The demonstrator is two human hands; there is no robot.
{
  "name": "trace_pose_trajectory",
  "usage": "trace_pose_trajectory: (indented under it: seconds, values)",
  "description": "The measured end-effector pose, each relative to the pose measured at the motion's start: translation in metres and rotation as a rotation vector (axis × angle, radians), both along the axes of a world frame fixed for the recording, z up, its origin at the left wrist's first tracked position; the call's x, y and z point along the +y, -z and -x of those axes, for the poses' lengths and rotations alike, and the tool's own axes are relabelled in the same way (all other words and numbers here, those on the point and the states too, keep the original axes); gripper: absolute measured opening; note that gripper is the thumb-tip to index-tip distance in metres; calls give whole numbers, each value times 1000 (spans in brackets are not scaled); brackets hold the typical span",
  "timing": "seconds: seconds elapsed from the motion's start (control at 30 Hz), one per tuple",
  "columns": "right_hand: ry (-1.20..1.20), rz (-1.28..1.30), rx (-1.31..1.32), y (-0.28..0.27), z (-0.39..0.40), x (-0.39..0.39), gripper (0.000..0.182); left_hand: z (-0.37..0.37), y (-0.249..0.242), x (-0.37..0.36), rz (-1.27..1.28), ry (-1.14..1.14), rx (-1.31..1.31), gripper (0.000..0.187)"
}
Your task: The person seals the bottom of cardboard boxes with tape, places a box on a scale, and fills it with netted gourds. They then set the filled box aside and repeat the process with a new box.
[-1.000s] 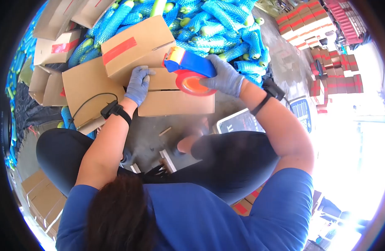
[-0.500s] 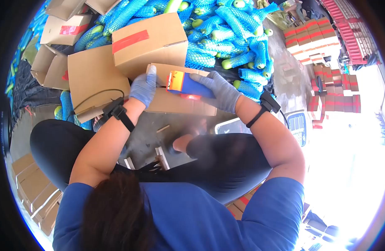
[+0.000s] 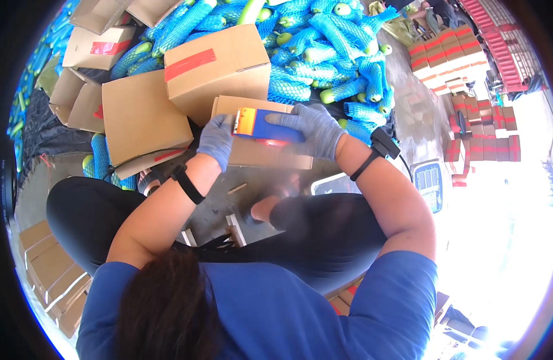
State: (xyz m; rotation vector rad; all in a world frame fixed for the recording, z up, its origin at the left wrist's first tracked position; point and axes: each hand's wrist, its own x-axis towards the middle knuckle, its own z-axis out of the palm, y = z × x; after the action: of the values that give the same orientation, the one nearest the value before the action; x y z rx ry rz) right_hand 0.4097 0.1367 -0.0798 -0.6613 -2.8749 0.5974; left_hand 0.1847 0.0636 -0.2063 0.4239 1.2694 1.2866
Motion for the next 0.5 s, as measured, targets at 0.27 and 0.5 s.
trace_pose_trajectory:
  seconds: [0.27,0.5]
  values:
    - [-23,-224,-293,-25,17,-3,52,112,68,9,271,-249,537,34]
    - [12,-192,-466,-28,42,-10,48,94,98,4,295,-208,802,33]
